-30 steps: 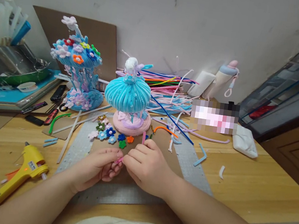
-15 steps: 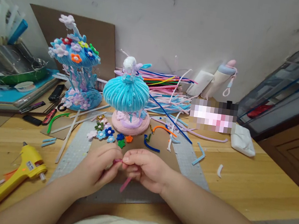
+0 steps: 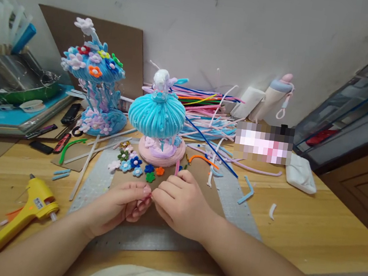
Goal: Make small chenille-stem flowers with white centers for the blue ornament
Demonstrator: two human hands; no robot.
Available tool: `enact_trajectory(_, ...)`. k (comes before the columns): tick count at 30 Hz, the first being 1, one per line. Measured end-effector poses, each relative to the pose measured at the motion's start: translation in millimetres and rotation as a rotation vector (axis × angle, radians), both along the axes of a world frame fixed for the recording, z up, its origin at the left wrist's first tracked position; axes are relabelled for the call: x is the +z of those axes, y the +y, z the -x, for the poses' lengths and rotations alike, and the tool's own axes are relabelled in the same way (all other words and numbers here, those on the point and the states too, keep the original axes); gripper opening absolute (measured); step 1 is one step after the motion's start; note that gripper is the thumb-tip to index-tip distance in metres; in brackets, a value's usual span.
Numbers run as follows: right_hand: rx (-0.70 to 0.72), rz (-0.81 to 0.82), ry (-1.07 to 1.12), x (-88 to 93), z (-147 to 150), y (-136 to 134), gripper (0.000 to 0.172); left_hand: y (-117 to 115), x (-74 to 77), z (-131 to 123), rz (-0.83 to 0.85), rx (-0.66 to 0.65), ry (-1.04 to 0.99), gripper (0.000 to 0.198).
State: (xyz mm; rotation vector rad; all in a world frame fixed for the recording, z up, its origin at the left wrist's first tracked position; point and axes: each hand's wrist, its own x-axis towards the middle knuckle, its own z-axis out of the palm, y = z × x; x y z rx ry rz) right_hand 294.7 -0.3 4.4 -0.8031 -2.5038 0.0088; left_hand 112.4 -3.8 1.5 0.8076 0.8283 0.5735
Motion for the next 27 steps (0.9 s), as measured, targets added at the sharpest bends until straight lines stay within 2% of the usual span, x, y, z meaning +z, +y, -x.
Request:
enact_trajectory(2, 0.005, 0.095, 0.075, -0.7, 2, -1, 0.019, -1, -1.5, -1, -0.077, 0.014, 0.019, 0.023)
enact_trajectory(4, -0.03, 0.303, 0.222, -1.1, 5, -3, 0.021, -3, -2.8, -3, -0.216, 0.026, 0.065, 0.024)
enact_trajectory(6, -0.107, 0.658, 0.419, -1.5, 10, -3, 0.021, -4, -2.6, -4, -0.398, 0.033, 0.137, 0.024)
enact_trajectory(7, -0.136, 0.897, 0.536, -1.9, 12, -3, 0.018, -5, -1.9, -4, -0.5, 0.035, 0.195, 0.023)
enact_trajectory(10, -0.096, 1.576, 0.795, -5.7, 15, 2, 0.013, -8, 1.2, -1, -0.848, 0.023, 0.416, 0.02)
enact_trajectory(12, -0.004, 1.85, 0.791, -9.9, 15, 8, 0.012, -9, 2.7, 1, -1.074, -0.014, 0.523, 0.018)
enact_trajectory(13, 0.027, 1.907, 0.748, -12.0, 14, 11, 0.012, -10, 3.0, 1, -1.156, -0.033, 0.556, 0.017)
enact_trajectory(15, 0.045, 1.905, 0.687, -14.5, 12, 15, 0.012, -10, 2.7, 2, -1.221, -0.07, 0.607, 0.017)
enact_trajectory(18, -0.007, 1.747, 0.689, -11.6, 6, 15, 0.013, -9, 0.6, -1, -1.099, -0.099, 0.664, 0.019)
enact_trajectory(20, -0.07, 1.56, 0.613, -5.0, 2, 12, 0.013, -7, -1.3, -3, -0.917, -0.078, 0.612, 0.021)
enact_trajectory(24, -0.126, 1.014, 0.231, 14.9, -3, 2, 0.022, -4, -3.4, -6, -0.405, -0.033, 0.321, 0.022)
enact_trajectory(25, -0.109, 0.931, 0.152, 20.2, -5, 0, 0.023, -4, -3.1, -6, -0.316, -0.034, 0.272, 0.022)
enact_trajectory(27, -0.084, 0.822, 0.035, 29.8, -7, -4, 0.02, -4, -2.1, -5, -0.246, -0.038, 0.229, 0.024)
